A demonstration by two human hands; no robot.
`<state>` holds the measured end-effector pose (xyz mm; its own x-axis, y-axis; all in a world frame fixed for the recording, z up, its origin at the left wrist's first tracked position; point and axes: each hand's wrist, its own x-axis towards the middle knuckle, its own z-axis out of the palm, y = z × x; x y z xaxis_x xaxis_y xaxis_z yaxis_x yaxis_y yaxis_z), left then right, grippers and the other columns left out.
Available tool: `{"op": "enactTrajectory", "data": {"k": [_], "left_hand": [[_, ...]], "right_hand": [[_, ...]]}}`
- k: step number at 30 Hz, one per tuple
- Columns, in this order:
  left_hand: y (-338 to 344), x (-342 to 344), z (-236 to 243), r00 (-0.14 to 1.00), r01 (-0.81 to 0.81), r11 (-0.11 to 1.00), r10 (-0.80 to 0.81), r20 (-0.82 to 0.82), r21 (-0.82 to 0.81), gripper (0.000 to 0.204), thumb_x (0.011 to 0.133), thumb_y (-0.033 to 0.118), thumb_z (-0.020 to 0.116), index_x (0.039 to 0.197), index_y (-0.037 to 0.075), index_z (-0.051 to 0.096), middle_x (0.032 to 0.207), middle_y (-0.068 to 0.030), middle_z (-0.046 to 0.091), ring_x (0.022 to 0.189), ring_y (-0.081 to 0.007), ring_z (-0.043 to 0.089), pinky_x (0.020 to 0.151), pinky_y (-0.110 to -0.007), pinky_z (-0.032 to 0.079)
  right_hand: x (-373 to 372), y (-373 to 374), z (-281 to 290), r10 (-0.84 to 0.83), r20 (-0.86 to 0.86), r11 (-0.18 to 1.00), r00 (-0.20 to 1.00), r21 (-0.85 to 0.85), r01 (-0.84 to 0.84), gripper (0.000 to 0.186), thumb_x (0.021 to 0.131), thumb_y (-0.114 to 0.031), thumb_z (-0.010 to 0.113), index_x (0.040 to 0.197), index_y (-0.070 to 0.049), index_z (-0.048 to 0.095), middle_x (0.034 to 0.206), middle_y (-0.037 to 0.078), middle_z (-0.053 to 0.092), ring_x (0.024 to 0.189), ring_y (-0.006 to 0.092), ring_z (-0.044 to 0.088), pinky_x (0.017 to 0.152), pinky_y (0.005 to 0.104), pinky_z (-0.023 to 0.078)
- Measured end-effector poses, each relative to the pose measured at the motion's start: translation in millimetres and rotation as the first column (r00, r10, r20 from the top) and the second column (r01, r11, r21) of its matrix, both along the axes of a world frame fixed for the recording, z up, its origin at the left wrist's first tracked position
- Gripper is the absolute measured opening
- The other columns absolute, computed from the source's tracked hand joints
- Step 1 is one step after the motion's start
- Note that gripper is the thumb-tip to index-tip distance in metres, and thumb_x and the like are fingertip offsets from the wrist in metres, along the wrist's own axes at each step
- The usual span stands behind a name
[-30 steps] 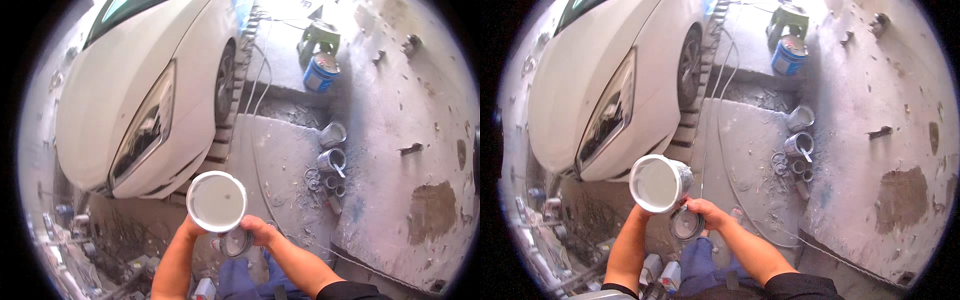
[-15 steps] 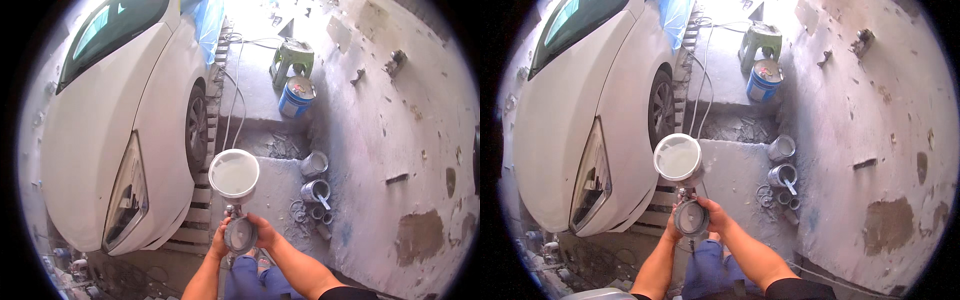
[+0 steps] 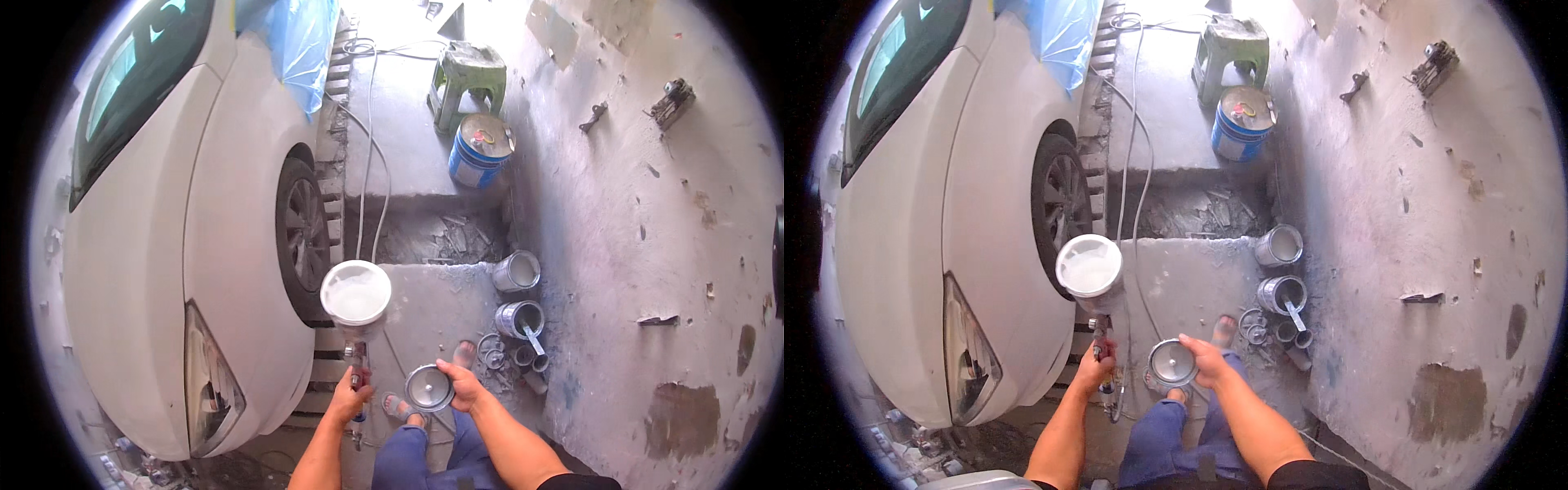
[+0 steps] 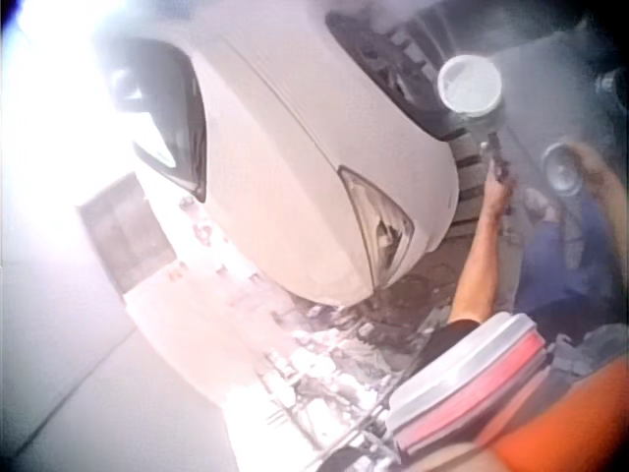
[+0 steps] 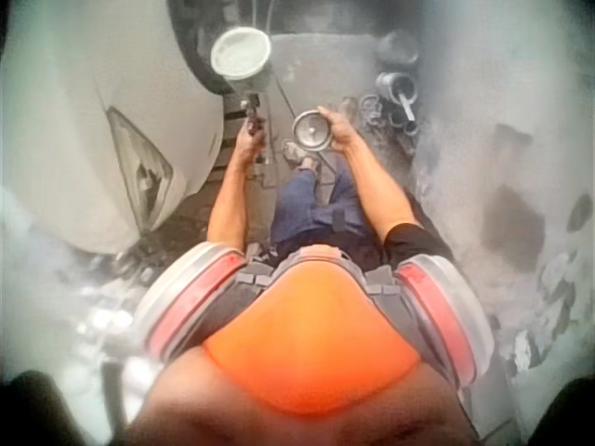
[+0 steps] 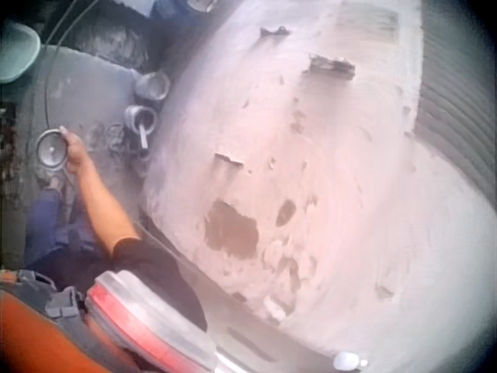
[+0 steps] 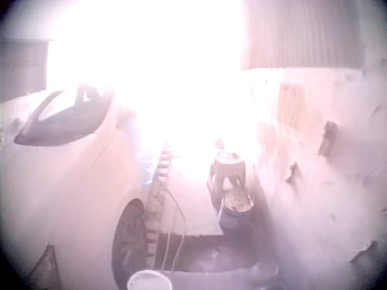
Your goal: The person uses a spray gun to apply white paint to the rear of a car that is masked with blue plastic and yellow tape. The person walks around the vehicle, sprays the trunk and bumper, and periodically wipes the spray gun nozzle with a cloth. The person also retrieves a paint can and pours white paint into the spray gun's container.
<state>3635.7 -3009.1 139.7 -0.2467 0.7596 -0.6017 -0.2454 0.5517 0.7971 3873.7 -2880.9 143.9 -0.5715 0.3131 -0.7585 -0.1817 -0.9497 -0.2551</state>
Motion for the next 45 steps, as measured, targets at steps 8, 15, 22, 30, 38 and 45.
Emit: {"op": "enactTrajectory", "data": {"k": [8,15,22,30,38,45], "left_hand": [[153.1,32.9,-93.0,0.402,0.473,0.88,-0.182,-0.897,0.033,0.025,0.086,0.026,0.066,0.091,0.003,0.06,0.09,-0.0094,0.064,0.078,-0.0197,0.065,0.074,-0.033,0.051],[331.7,69.4,-204.4,0.981,0.116,0.942,-0.158,-0.112,-0.314,0.037,0.089,0.021,0.06,0.115,0.008,0.038,0.082,-0.0046,0.053,0.056,-0.0158,0.058,0.046,-0.028,0.044],[487.0,90.3,-294.0,0.935,0.221,0.871,-0.317,-0.159,-0.439,0.031,0.089,0.03,0.06,0.108,0.008,0.05,0.07,-0.0044,0.058,0.05,-0.0122,0.054,0.041,-0.027,0.038],[529.4,59.9,-384.4,0.894,0.184,0.959,-0.254,-0.369,-0.215,0.023,0.087,0.032,0.062,0.093,0.011,0.053,0.056,0.0021,0.045,0.043,-0.0093,0.042,0.037,-0.028,0.031],[523.5,25.6,-354.0,0.977,0.156,0.858,-0.207,-0.05,-0.489,0.027,0.087,0.035,0.062,0.093,0.01,0.054,0.067,-0.0054,0.06,0.05,-0.0112,0.05,0.04,-0.026,0.035],[499.5,-33.9,-291.9,0.966,0.11,0.882,0.015,0.259,-0.459,0.02,0.085,0.023,0.064,0.095,0.007,0.056,0.075,-0.0074,0.061,0.063,-0.0174,0.058,0.056,-0.033,0.046]], "right_hand": [[17.9,103.3,-74.8,0.037,0.028,0.973,0.999,-0.228,-0.029,0.034,0.091,-0.028,0.058,0.11,0.001,0.06,0.109,0.01,0.063,0.1,0.0204,0.06,0.091,0.0356,0.047],[75.4,213.3,-142.8,0.088,0.044,0.967,0.995,-0.244,-0.075,0.041,0.089,-0.028,0.062,0.117,0.002,0.058,0.113,0.008,0.061,0.106,0.0148,0.054,0.091,0.0293,0.043],[157.4,269.8,-173.6,-0.366,0.162,0.841,0.916,-0.363,0.4,0.027,0.092,-0.022,0.058,0.106,0.001,0.059,0.098,0.009,0.065,0.088,0.0173,0.064,0.079,0.0318,0.052],[125.2,288.1,-205.7,-0.391,0.162,0.824,0.906,-0.378,0.423,0.027,0.092,-0.022,0.057,0.105,0.001,0.059,0.097,0.01,0.065,0.087,0.0169,0.064,0.079,0.0313,0.052],[66.4,299.0,-213.7,-0.455,0.219,0.78,0.863,-0.368,0.505,0.027,0.093,-0.023,0.056,0.105,0.001,0.059,0.096,0.009,0.066,0.086,0.0171,0.064,0.077,0.0311,0.052],[6.6,338.3,-188.5,-0.424,0.213,0.837,0.88,-0.277,0.471,0.027,0.093,-0.023,0.056,0.104,0.001,0.06,0.095,0.01,0.066,0.086,0.0174,0.065,0.078,0.0313,0.053]]}}
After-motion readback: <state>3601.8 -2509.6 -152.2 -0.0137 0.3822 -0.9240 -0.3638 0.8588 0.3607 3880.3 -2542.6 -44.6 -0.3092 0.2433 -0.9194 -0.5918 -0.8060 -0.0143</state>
